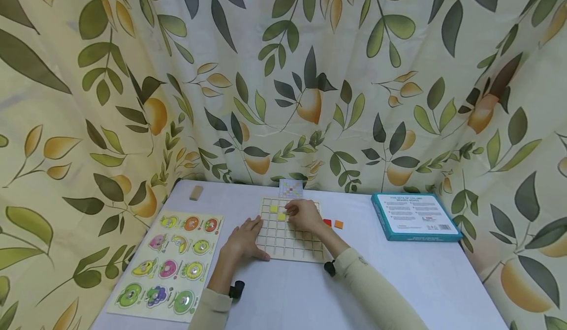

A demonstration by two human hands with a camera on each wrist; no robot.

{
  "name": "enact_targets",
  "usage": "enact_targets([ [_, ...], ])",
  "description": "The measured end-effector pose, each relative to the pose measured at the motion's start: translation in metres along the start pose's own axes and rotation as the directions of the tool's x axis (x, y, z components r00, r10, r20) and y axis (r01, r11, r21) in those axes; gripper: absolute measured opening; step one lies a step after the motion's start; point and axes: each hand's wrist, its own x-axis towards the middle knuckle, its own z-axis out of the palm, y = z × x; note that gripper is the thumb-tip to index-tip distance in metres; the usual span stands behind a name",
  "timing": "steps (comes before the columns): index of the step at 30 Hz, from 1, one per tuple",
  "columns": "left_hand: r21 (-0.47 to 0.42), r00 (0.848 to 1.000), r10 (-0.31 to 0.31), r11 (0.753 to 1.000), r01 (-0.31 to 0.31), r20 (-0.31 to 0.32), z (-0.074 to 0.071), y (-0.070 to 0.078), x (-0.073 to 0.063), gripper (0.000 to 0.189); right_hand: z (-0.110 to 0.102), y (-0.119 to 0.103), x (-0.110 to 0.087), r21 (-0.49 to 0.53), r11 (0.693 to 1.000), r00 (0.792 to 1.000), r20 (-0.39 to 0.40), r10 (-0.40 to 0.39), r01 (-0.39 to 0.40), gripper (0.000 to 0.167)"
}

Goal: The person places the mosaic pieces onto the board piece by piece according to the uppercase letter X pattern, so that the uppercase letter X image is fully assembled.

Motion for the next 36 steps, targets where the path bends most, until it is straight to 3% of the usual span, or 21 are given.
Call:
enact_targets([
  [11,0.004,1.000,-0.013,1.000,0.013,-0.008,0.002,-0.003,0.000,0.118,-0.032,0.021,-0.022,-0.023,0.999,0.994,-0.097,0.044,-0.047,0.027],
  [15,0.003,1.000,-0.014,1.000,0.014,-0.005,0.002,-0.004,0.000,0.118,-0.044,0.026,-0.032,-0.024,0.995,0.989,-0.110,0.099,-0.102,0.027],
  [28,0.001,1.000,-0.002,1.000,0.002,0.001,0.000,-0.002,0.000,0.117,-0.063,0.050,-0.057,-0.139,0.951,0.961,-0.055,0.272,-0.277,0.036],
  [36,0.010,1.000,0.006,1.000,-0.006,0.003,0.000,0.001,-0.001,0.117,-0.069,0.063,-0.063,-0.173,0.946,0.962,-0.036,0.270,-0.272,0.031],
])
